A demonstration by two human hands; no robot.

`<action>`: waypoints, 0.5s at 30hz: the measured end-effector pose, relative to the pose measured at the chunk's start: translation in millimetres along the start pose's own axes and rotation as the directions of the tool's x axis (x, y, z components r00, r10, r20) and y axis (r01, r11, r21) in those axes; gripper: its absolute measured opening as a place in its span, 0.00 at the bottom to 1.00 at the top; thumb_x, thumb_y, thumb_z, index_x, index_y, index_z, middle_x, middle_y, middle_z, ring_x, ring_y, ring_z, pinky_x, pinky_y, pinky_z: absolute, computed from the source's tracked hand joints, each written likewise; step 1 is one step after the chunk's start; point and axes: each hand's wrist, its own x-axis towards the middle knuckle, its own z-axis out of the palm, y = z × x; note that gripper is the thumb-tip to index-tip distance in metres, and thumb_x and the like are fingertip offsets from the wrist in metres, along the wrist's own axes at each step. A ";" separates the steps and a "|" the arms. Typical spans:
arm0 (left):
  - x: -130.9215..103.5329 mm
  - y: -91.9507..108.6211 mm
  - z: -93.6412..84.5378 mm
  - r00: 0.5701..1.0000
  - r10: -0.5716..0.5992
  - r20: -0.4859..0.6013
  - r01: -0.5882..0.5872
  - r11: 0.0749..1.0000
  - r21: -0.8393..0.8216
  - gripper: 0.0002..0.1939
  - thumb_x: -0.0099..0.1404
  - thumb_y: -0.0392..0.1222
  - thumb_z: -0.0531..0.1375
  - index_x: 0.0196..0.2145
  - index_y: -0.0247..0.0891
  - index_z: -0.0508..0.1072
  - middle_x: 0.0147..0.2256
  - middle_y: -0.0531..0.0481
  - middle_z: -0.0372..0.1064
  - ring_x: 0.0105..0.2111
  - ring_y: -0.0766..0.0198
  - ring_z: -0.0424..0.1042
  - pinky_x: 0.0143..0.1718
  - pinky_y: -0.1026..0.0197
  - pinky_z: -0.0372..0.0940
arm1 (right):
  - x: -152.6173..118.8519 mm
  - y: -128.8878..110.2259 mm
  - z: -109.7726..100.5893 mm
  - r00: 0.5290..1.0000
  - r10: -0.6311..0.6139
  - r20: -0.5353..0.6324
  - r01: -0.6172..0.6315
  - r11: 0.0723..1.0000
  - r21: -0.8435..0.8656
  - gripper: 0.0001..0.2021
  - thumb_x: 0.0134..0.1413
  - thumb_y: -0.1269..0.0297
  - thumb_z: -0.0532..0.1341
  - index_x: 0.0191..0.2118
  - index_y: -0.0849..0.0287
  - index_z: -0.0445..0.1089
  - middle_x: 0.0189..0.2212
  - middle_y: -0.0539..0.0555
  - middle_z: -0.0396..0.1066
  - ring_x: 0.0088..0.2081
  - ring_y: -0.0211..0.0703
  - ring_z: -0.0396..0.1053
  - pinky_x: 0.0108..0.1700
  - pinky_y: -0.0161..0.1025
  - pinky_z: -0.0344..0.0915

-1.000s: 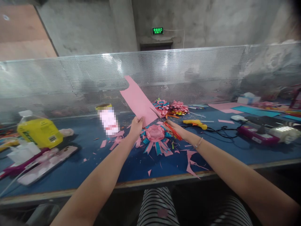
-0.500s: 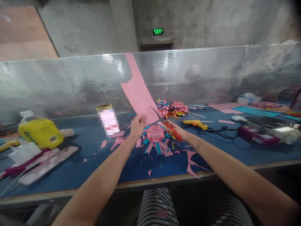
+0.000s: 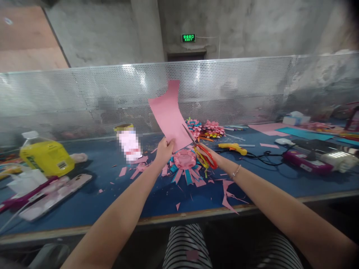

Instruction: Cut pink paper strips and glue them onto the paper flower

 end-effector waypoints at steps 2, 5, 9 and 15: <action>-0.3 0.5 -0.4 1.000 0.010 0.003 -0.010 1.000 -0.006 0.10 0.51 0.45 0.58 0.21 0.37 0.63 0.18 0.55 0.57 0.23 0.66 0.60 0.24 0.66 0.57 | 1.0 1.8 0.3 0.999 0.049 0.008 -0.049 0.997 0.060 0.18 0.41 0.48 0.57 0.32 0.54 0.54 0.19 0.43 0.56 0.16 0.29 0.54 0.16 0.31 0.52; -0.5 1.1 -0.6 1.000 0.006 0.013 -0.006 0.999 -0.037 0.09 0.51 0.45 0.58 0.23 0.36 0.65 0.19 0.54 0.60 0.24 0.66 0.62 0.24 0.66 0.58 | 3.8 6.8 -0.5 1.000 0.028 0.008 -0.029 0.998 0.054 0.17 0.42 0.49 0.57 0.32 0.54 0.55 0.18 0.43 0.55 0.15 0.29 0.53 0.15 0.31 0.50; 0.0 0.3 0.6 0.999 -0.032 0.030 0.034 0.997 -0.073 0.08 0.51 0.44 0.58 0.24 0.36 0.66 0.19 0.54 0.61 0.24 0.66 0.63 0.23 0.66 0.58 | 7.3 13.8 -1.3 0.999 -0.033 0.002 0.033 0.999 -0.038 0.15 0.45 0.48 0.56 0.31 0.54 0.57 0.16 0.43 0.53 0.15 0.30 0.51 0.14 0.31 0.48; -0.5 0.4 1.6 1.000 -0.029 -0.003 0.028 0.996 -0.080 0.09 0.50 0.44 0.58 0.25 0.35 0.67 0.21 0.53 0.64 0.25 0.65 0.63 0.24 0.65 0.58 | 8.3 12.8 1.5 0.994 -0.099 -0.043 0.094 0.990 -0.101 0.15 0.44 0.50 0.57 0.32 0.54 0.56 0.17 0.43 0.53 0.15 0.30 0.51 0.15 0.31 0.48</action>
